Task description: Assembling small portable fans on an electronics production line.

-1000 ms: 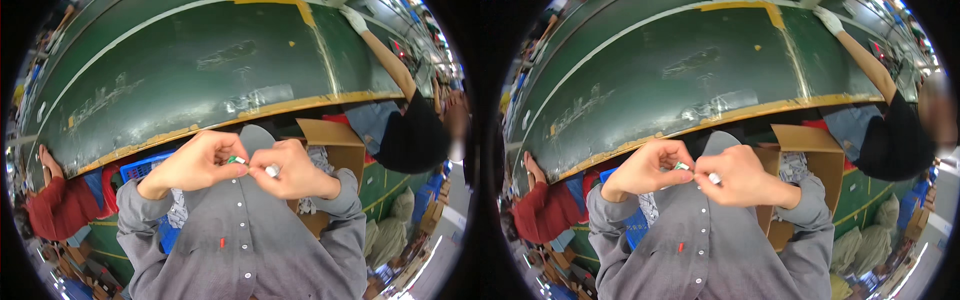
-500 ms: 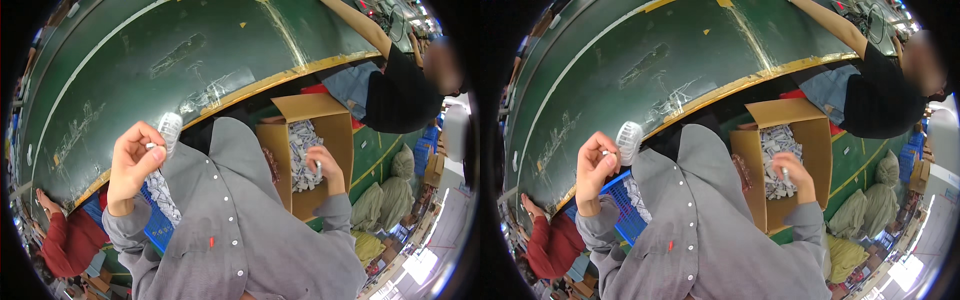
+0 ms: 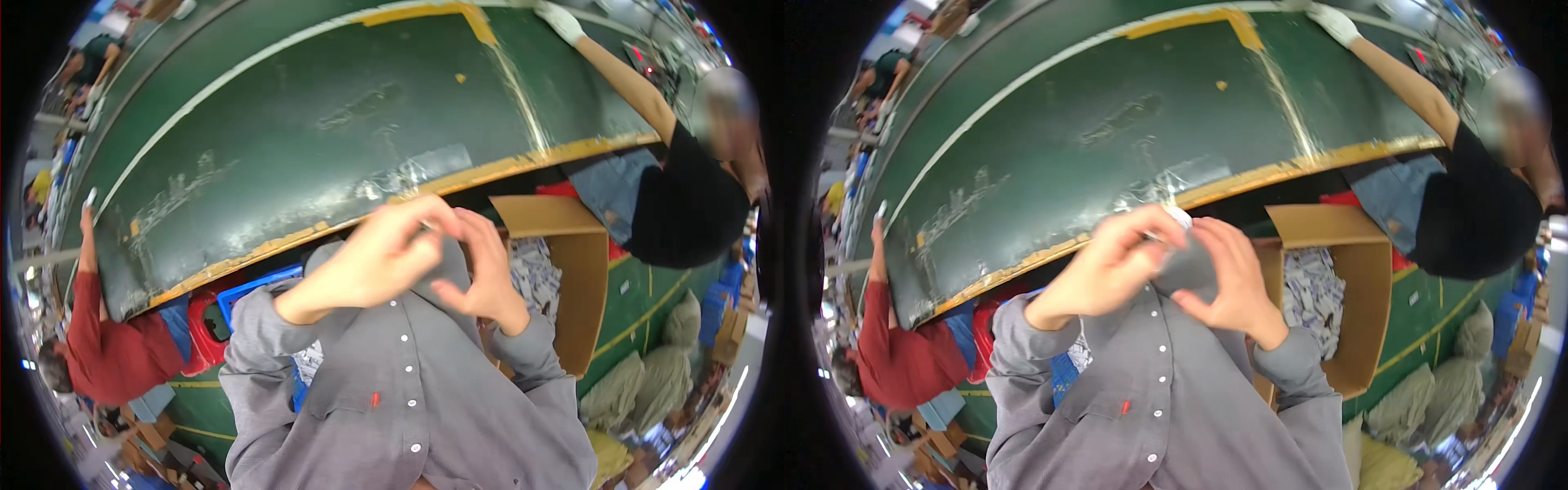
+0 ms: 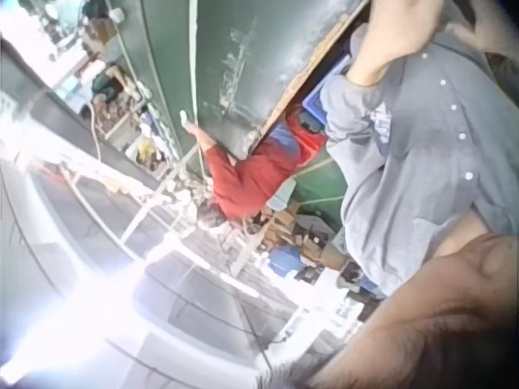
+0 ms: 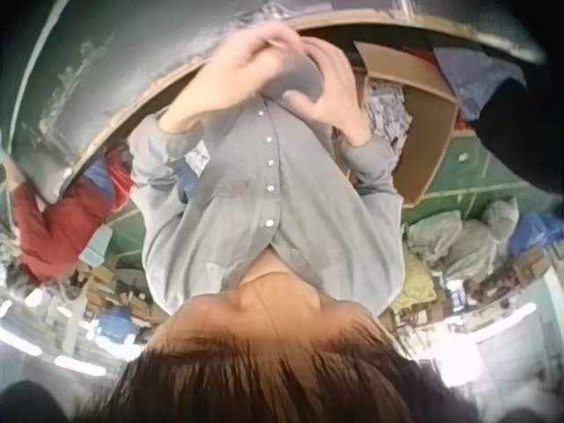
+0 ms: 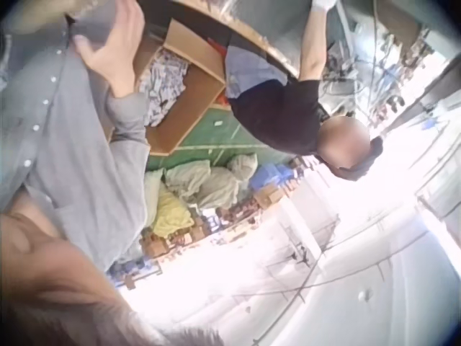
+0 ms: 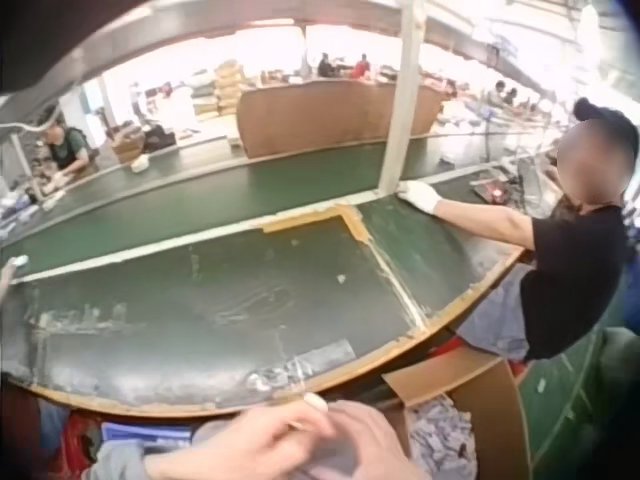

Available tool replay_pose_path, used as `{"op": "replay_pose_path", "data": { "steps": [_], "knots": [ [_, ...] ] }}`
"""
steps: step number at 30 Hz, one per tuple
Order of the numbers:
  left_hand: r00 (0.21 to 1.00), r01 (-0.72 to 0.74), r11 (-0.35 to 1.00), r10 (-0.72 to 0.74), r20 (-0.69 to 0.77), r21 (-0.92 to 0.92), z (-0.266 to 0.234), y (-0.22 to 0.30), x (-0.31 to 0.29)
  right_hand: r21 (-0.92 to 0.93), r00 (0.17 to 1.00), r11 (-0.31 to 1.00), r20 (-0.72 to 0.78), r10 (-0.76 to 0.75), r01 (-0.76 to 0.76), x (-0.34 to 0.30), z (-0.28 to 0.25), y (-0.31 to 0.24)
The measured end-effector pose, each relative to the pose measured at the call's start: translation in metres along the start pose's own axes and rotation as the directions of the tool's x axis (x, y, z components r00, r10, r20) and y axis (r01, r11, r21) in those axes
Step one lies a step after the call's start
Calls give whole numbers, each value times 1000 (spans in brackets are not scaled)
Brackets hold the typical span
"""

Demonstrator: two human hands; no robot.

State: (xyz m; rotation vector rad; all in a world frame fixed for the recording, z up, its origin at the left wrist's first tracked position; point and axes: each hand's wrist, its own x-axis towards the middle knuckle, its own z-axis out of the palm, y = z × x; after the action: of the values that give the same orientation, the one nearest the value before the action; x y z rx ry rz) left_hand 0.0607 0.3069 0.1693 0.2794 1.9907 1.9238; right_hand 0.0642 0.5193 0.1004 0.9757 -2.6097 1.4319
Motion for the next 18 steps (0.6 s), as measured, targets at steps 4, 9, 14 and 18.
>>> {"op": "replay_pose_path", "data": {
  "steps": [4, 9, 14, 18],
  "knots": [
    [973, -219, 758, 219, 76, 615, 0, 4, -1, 209, 996, 978, 79, -45, 28, 42, 31, -19],
    [936, -223, 614, 351, -9, 757, 16, -10, 10, 77, 856, 883, 299, 422, -462, 21, 61, -1],
    [793, -477, 720, 599, -105, 505, -10, -12, 23, 337, 915, 906, 388, 113, -255, 89, 88, -24],
    [811, -352, 741, 547, -209, 572, -5, -22, 47, 489, 942, 853, 336, 12, -185, 88, 59, 19]
  ]
}}
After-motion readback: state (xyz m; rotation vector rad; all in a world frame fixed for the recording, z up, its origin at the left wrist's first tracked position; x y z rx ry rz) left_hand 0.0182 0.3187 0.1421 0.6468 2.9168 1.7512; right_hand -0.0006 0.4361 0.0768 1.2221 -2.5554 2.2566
